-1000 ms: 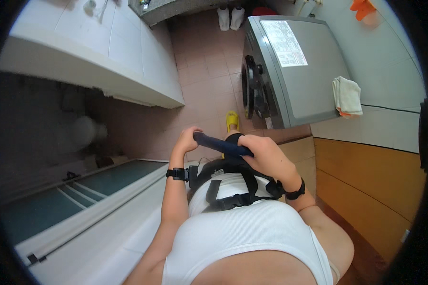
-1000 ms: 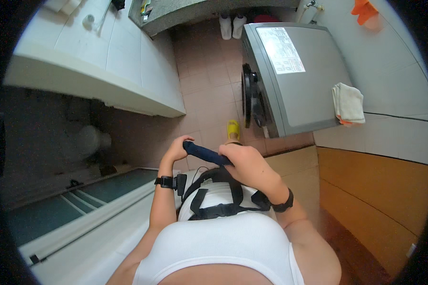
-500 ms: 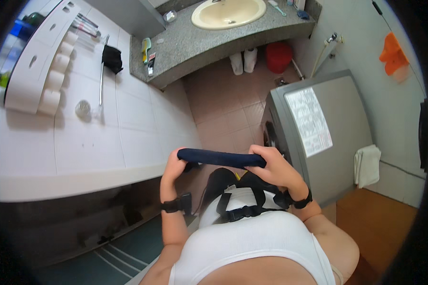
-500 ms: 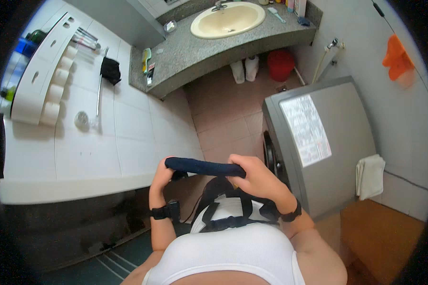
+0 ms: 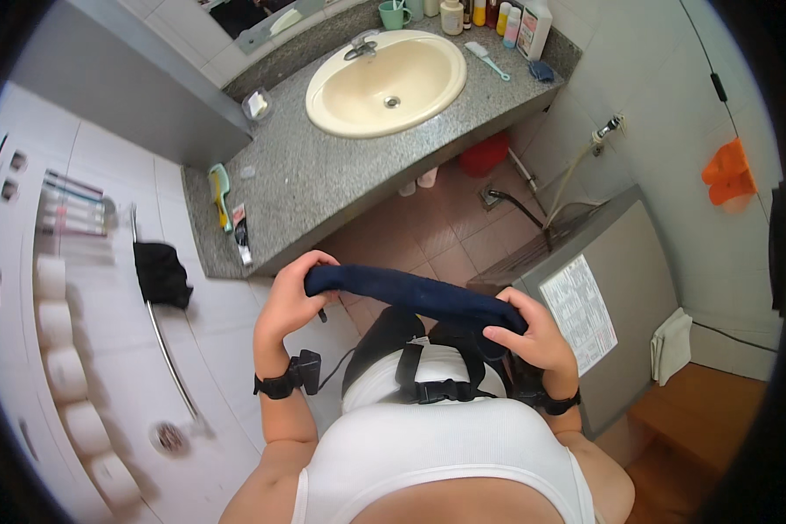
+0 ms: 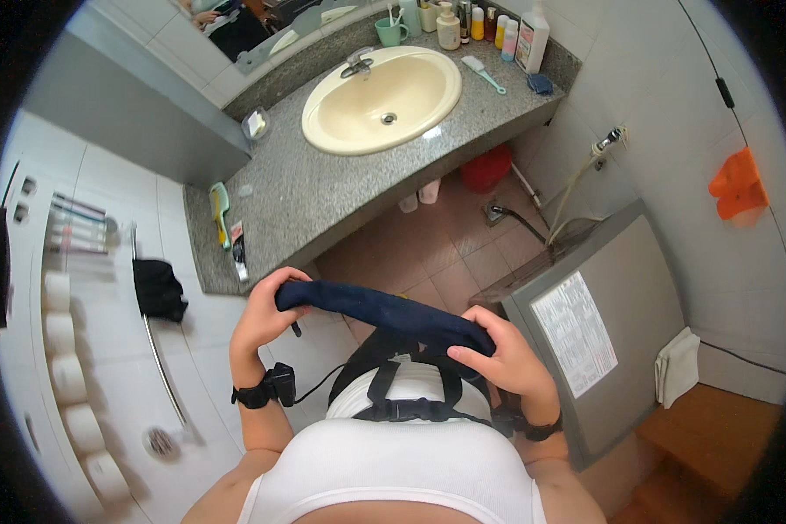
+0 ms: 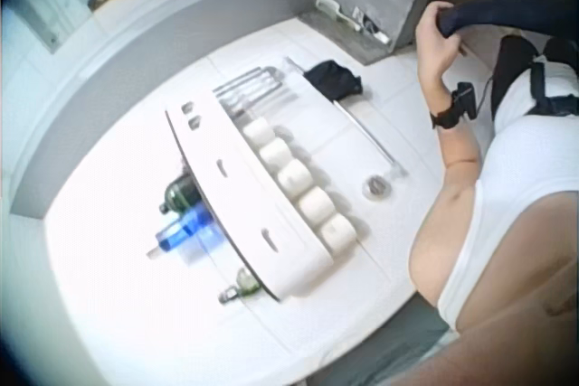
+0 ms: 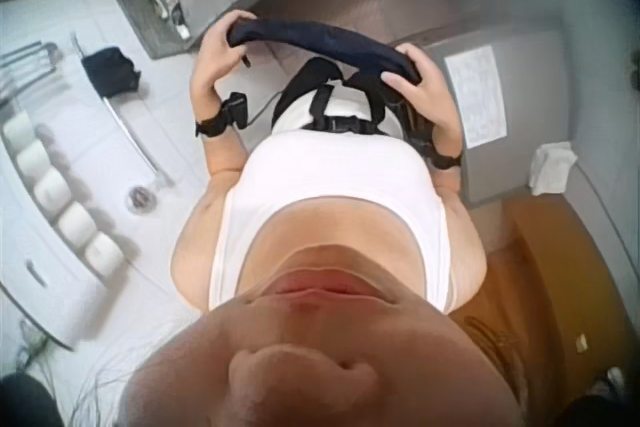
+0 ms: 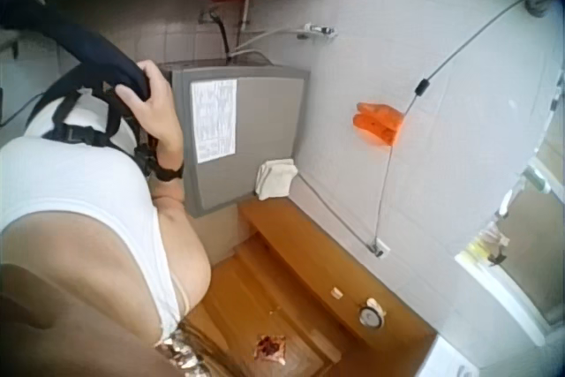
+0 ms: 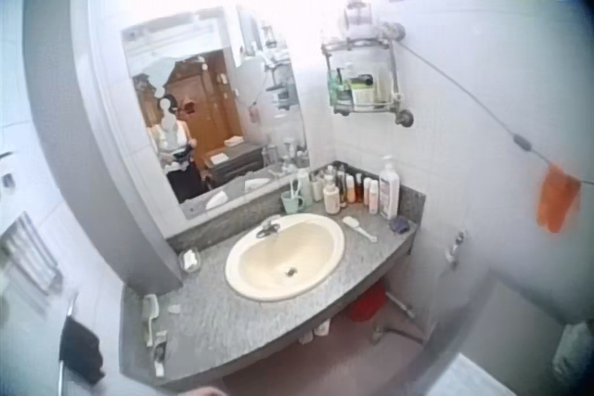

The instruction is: The person washes a cloth in a bathroom sink, wipes the surface of a coffee table, and cleans the back of a phone with the damp cloth.

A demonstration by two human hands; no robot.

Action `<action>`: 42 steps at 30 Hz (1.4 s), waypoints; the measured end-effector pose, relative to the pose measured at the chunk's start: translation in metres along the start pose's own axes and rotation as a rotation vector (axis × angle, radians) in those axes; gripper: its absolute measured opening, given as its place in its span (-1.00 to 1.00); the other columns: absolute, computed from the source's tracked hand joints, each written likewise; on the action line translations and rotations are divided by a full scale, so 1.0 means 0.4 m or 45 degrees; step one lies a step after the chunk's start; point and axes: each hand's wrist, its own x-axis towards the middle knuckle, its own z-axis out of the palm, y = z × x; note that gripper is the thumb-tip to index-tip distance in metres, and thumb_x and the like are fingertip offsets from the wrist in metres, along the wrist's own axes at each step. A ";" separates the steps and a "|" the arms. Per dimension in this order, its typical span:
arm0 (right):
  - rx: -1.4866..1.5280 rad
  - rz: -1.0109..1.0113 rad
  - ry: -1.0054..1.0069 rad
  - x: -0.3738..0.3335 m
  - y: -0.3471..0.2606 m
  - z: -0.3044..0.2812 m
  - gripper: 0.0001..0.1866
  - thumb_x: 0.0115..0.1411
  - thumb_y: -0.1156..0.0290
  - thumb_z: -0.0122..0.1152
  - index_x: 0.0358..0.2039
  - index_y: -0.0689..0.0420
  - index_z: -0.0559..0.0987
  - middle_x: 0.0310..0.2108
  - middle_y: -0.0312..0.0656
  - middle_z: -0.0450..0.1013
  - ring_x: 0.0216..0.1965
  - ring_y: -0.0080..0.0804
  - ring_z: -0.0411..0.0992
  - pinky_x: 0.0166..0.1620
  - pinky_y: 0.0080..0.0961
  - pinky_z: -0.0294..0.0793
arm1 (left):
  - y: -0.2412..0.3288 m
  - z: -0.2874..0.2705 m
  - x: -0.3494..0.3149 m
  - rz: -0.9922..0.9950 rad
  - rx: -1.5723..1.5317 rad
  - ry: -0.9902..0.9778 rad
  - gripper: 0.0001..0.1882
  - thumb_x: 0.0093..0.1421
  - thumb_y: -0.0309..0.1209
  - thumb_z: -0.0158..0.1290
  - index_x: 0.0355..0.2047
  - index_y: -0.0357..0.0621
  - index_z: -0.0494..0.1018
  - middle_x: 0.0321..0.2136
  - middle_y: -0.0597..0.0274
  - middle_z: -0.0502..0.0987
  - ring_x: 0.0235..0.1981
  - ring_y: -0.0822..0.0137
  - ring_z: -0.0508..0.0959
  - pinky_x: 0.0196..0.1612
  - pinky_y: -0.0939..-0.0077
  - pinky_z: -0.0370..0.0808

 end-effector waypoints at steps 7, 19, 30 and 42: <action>-0.363 -0.225 0.300 0.272 -0.148 -0.065 -0.79 -0.03 0.57 0.31 -0.34 0.26 0.51 -0.43 -0.15 0.45 -0.38 -0.40 0.42 -0.26 -0.56 0.38 | -0.072 -0.158 0.217 0.136 0.092 0.027 -0.65 -0.09 -0.68 0.09 -0.22 -0.21 0.46 -0.38 -0.01 0.56 -0.36 0.02 0.56 -0.27 0.39 0.47; -0.879 -0.520 0.191 1.033 -0.305 -0.356 -0.76 0.04 0.52 0.27 -0.24 0.23 0.54 -0.28 -0.03 0.52 -0.21 -0.04 0.47 -0.10 -0.34 0.43 | -0.098 -0.235 0.672 0.070 0.182 -0.030 -0.72 0.09 -0.47 0.09 -0.16 -0.23 0.42 -0.43 -0.13 0.52 -0.35 -0.15 0.52 -0.31 0.20 0.43; -0.658 -0.296 -0.127 1.764 -0.196 -0.504 -0.35 0.21 0.42 0.10 0.29 0.18 0.13 0.14 -0.04 0.31 0.16 -0.26 0.30 0.10 -0.35 0.37 | -0.374 -0.059 1.360 -0.393 -0.125 -0.106 -0.65 0.08 -0.35 0.11 -0.17 -0.32 0.40 -0.29 -0.19 0.53 -0.23 -0.13 0.54 -0.18 0.15 0.46; 0.115 -0.465 -0.095 2.023 -0.232 -0.375 -0.85 0.11 0.68 -0.12 -0.40 0.31 0.47 -0.32 -0.21 0.48 -0.29 -0.48 0.45 -0.21 -0.64 0.42 | -0.487 -0.027 1.556 -0.203 -0.294 0.043 -0.53 0.16 -0.48 0.06 0.07 -0.37 0.26 -0.15 -0.23 0.50 -0.10 -0.12 0.52 -0.07 0.25 0.45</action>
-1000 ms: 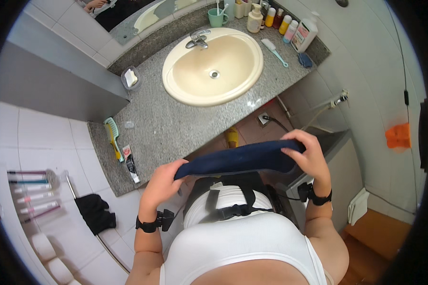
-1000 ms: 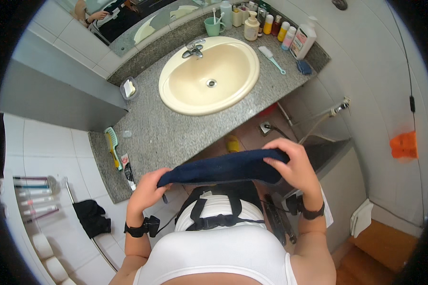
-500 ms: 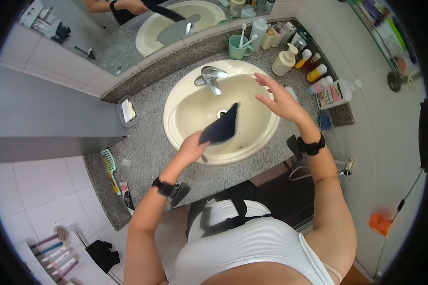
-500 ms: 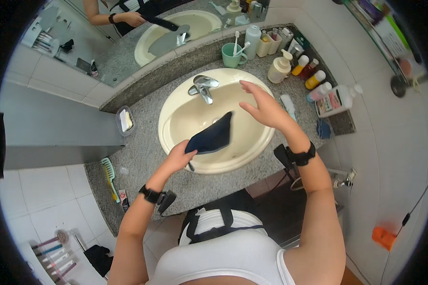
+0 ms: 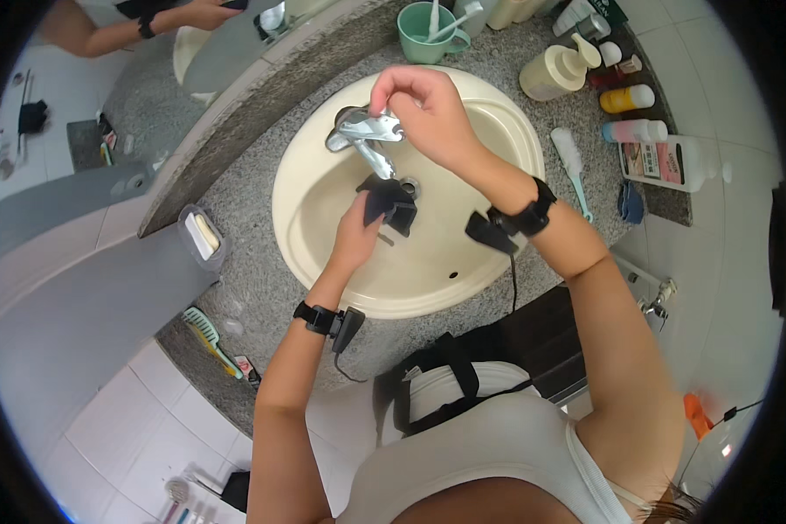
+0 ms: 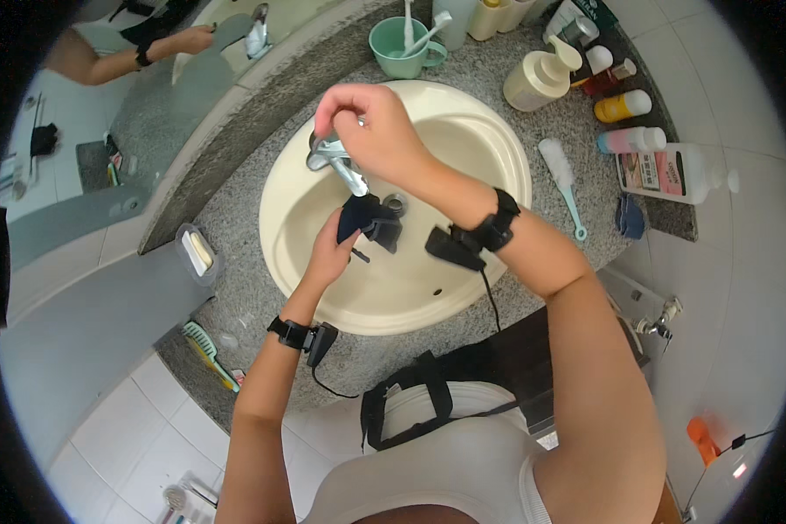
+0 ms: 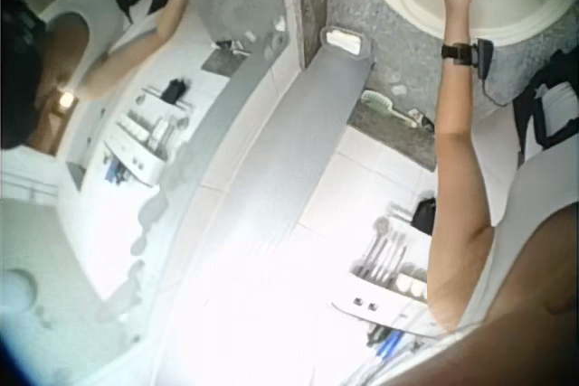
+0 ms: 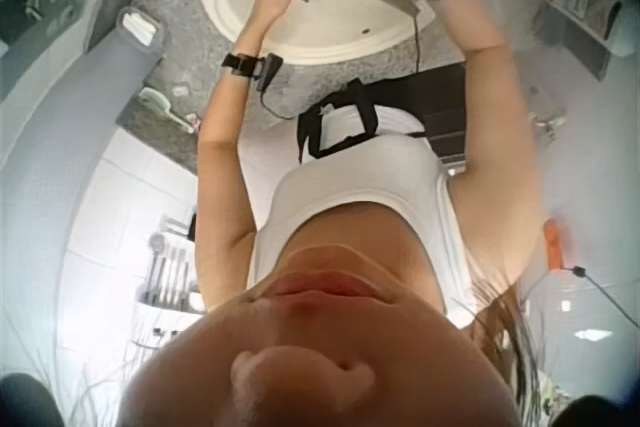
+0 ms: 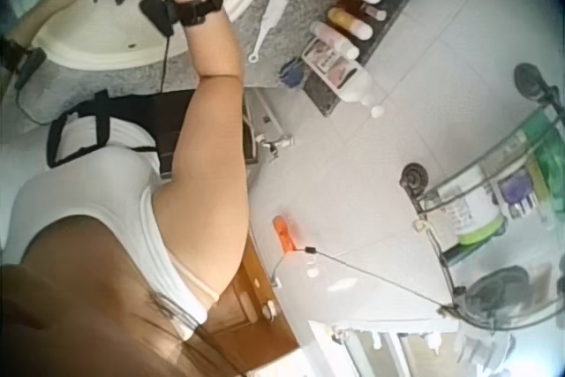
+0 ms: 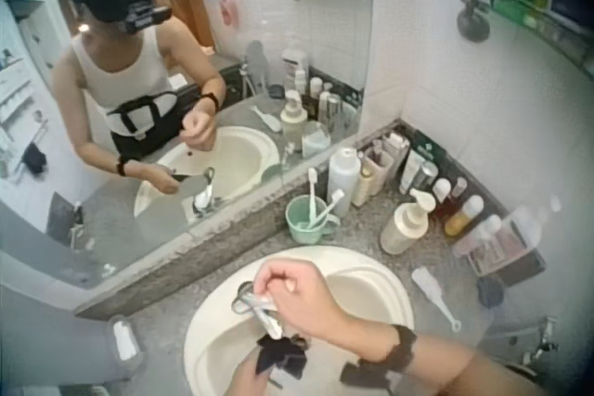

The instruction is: The person washes a cloth in a bathroom sink, wipes the surface of a coffee table, and cleans the back of a phone with the damp cloth.

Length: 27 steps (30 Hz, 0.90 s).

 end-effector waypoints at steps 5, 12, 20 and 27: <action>-0.192 0.406 -0.042 -0.046 0.250 -0.058 -0.67 0.07 0.73 -0.16 -0.16 0.32 0.49 -0.32 -0.17 0.47 -0.32 -0.42 0.44 -0.18 -0.50 0.45 | -0.014 0.000 -0.001 -0.080 -0.030 -0.090 -0.58 0.16 -0.55 0.04 0.04 -0.33 0.28 -0.16 -0.16 0.50 -0.09 -0.03 0.53 -0.05 0.32 0.43; 0.193 0.469 -0.264 -0.027 0.248 -0.007 -0.66 -0.02 0.79 -0.17 -0.25 0.33 0.48 -0.47 -0.24 0.45 -0.45 -0.57 0.38 -0.32 -0.59 0.41 | -0.053 0.016 0.009 -0.085 -0.236 -0.069 -0.58 0.12 -0.65 0.06 0.01 -0.25 0.28 -0.28 0.16 0.49 -0.23 0.30 0.49 -0.10 0.47 0.42; -0.649 -0.228 -0.428 -0.175 0.454 -0.013 -0.31 -0.29 0.51 0.34 0.00 0.16 0.44 -0.20 -0.10 0.45 -0.12 -0.16 0.42 -0.12 -0.32 0.44 | -0.017 -0.010 0.046 -0.417 -0.518 -0.163 -0.52 0.08 -0.68 0.08 0.04 -0.21 0.31 -0.36 0.33 0.44 -0.37 0.55 0.41 -0.30 0.68 0.36; -0.804 0.236 -0.526 -0.129 0.416 -0.023 -0.52 -0.16 0.29 0.32 -0.18 0.22 0.55 -0.35 0.04 0.50 -0.28 -0.01 0.48 -0.17 -0.24 0.46 | -0.073 -0.053 0.088 0.020 0.020 -0.068 -0.62 0.08 -0.63 0.10 -0.06 -0.27 0.38 -0.37 0.15 0.50 -0.38 0.31 0.50 -0.27 0.45 0.43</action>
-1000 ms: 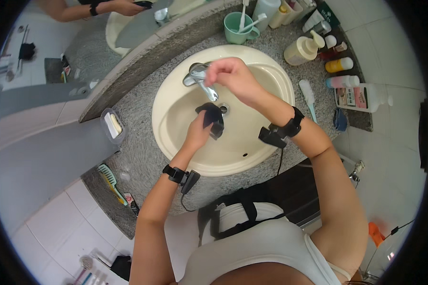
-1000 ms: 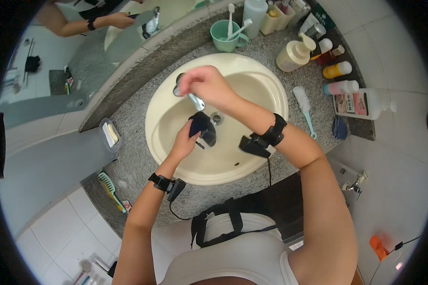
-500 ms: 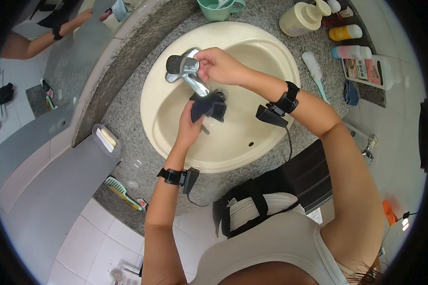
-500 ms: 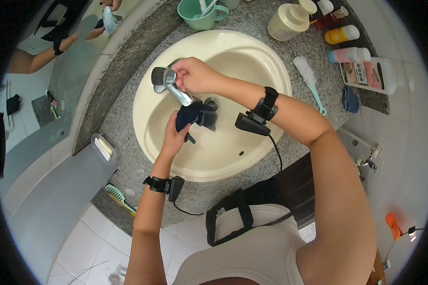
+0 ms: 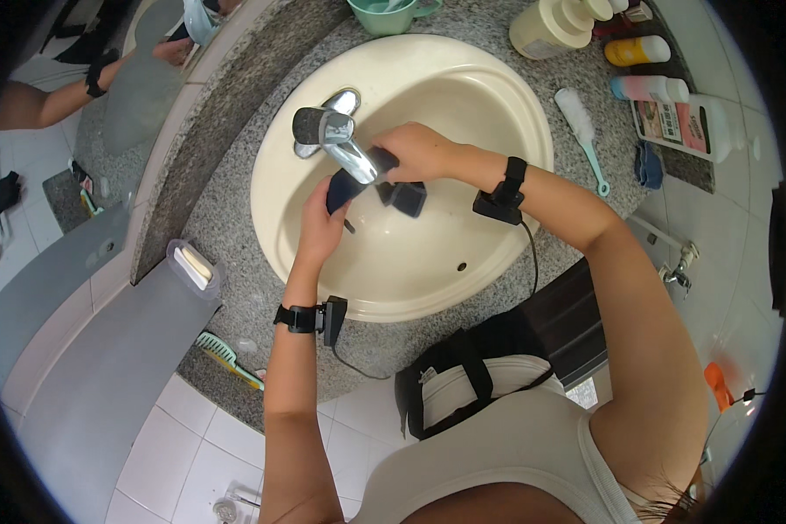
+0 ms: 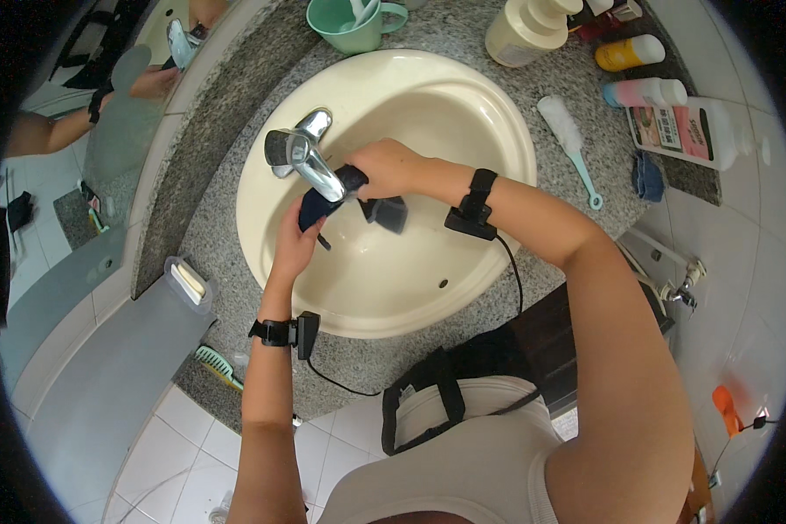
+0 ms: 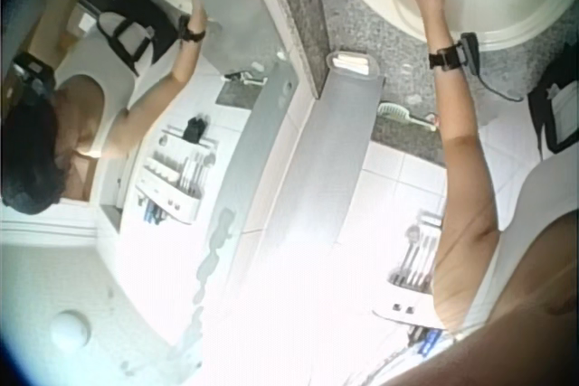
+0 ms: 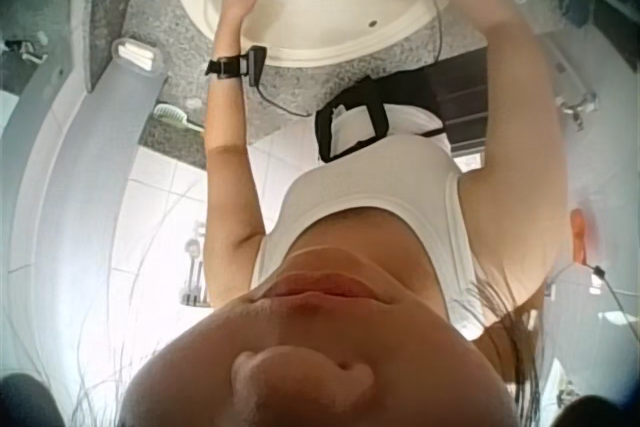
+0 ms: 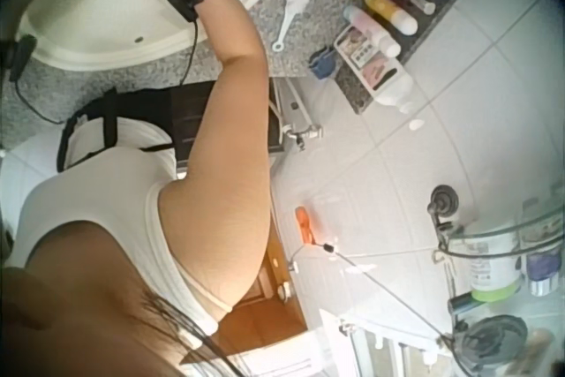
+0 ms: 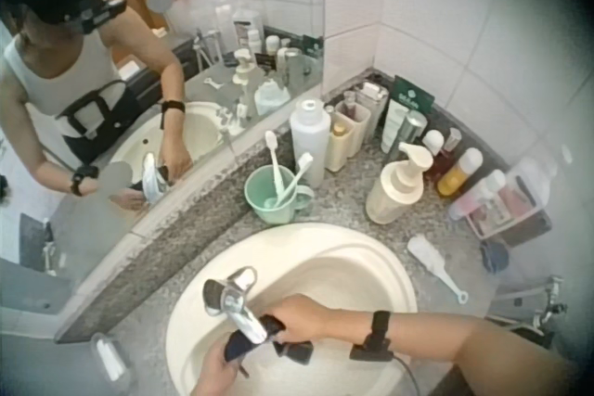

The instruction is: The person washes a cloth in a bathroom sink, wipes the surface of a coffee table, and cleans the back of a phone with the damp cloth.

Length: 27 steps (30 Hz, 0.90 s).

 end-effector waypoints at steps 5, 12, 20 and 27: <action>0.060 0.037 0.249 -0.006 -0.002 0.004 -0.55 -0.17 0.38 0.32 -0.23 0.28 0.46 -0.31 0.11 0.48 -0.24 0.10 0.46 -0.16 -0.14 0.45 | 0.041 0.021 0.042 -0.092 0.316 0.070 -0.68 0.03 -0.62 0.12 -0.15 -0.30 0.42 -0.41 -0.04 0.50 -0.36 0.06 0.52 -0.24 0.33 0.43; 0.120 0.105 0.128 -0.020 0.002 -0.002 -0.57 -0.23 0.55 0.31 -0.25 0.31 0.47 -0.31 0.13 0.48 -0.22 0.10 0.46 -0.16 -0.17 0.46 | -0.002 0.050 0.047 0.211 0.502 0.292 -0.67 -0.09 -0.67 0.00 -0.23 -0.28 0.42 -0.35 -0.17 0.48 -0.23 -0.19 0.46 -0.21 0.04 0.37; -0.197 0.044 -0.042 -0.006 0.005 -0.009 -0.76 -0.16 0.50 0.21 -0.38 0.17 0.58 -0.40 0.03 0.51 -0.28 0.03 0.48 -0.23 -0.17 0.47 | -0.046 0.053 0.008 0.065 0.625 0.317 -0.65 -0.07 -0.67 0.01 -0.20 -0.28 0.40 -0.30 -0.12 0.47 -0.19 -0.17 0.44 -0.15 0.06 0.38; 0.288 0.090 0.035 0.018 -0.030 0.049 -0.64 -0.13 0.54 0.19 -0.22 0.16 0.56 -0.37 0.04 0.52 -0.30 -0.02 0.49 -0.20 -0.25 0.47 | -0.087 0.141 0.028 -0.053 0.090 0.187 -0.19 -0.24 -0.45 0.40 0.03 -0.33 0.23 -0.13 -0.03 0.44 -0.10 0.06 0.49 0.00 0.26 0.41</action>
